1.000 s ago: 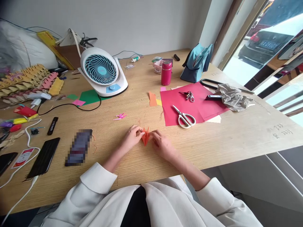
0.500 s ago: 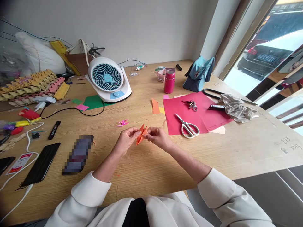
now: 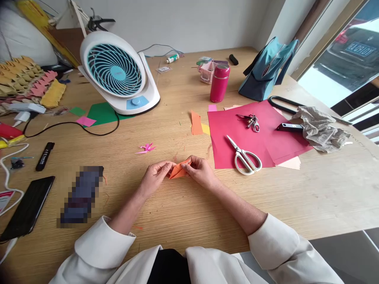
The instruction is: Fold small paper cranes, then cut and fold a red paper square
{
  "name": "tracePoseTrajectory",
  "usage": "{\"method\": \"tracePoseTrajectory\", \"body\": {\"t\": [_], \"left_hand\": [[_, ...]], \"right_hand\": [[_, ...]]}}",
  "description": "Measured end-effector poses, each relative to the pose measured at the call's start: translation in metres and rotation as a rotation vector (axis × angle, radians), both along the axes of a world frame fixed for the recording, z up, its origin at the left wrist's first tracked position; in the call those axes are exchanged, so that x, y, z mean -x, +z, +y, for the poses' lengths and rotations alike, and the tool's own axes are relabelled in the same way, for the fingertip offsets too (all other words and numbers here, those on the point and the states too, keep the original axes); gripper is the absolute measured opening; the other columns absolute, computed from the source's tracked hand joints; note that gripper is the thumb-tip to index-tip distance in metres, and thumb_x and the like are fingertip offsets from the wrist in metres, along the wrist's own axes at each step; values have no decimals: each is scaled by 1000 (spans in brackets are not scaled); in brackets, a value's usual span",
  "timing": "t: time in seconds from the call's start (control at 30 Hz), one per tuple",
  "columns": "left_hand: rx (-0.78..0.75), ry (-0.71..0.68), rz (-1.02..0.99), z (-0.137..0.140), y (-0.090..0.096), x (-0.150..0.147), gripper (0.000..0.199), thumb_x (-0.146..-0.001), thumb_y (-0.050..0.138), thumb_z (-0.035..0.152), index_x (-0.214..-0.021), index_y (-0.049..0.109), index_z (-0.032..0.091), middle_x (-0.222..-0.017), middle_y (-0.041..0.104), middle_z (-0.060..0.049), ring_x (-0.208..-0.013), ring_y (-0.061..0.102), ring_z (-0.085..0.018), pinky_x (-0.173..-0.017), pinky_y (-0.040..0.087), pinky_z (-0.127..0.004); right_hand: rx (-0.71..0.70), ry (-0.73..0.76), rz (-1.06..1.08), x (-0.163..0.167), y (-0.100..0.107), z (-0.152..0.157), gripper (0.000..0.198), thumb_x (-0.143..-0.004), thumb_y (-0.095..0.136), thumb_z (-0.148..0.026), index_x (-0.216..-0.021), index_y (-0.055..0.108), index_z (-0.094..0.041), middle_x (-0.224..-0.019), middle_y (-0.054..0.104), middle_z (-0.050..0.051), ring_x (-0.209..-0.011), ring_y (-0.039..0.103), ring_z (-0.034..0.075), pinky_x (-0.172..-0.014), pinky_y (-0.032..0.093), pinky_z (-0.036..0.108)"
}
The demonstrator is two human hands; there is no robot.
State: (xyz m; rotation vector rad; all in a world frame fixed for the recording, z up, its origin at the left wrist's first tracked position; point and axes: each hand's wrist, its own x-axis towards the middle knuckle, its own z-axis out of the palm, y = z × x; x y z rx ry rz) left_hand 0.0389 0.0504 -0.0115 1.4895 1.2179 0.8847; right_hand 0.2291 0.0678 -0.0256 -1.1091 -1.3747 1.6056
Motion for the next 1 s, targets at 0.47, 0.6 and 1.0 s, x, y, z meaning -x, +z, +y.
{"method": "tracePoseTrajectory", "body": {"t": [0.47, 0.6, 1.0], "left_hand": [[18, 18, 164, -10, 2, -7, 16, -82, 66, 31, -76, 65, 17, -66, 59, 3, -61, 50, -11, -58, 37, -20], [-8, 47, 77, -11, 2, -6, 23, -87, 62, 36, -75, 63, 17, -69, 63, 0, -62, 54, -12, -59, 41, -21], [28, 23, 21, -13, -1, -5, 25, -91, 58, 42, -88, 63, 17, -80, 64, -2, -71, 59, -14, -59, 47, -21]], "right_hand": [[-51, 91, -51, -5, -3, -8, 37, -86, 67, -55, -83, 59, -19, -70, 65, 2, -61, 55, 14, -59, 42, 27], [-71, 80, -66, -4, -5, -10, 35, -88, 66, -52, -81, 58, -18, -66, 61, 0, -60, 53, 13, -57, 40, 26], [-27, 16, -92, -3, -2, -13, 38, -86, 66, -55, -78, 52, -20, -63, 58, -1, -54, 48, 11, -51, 35, 25]]}}
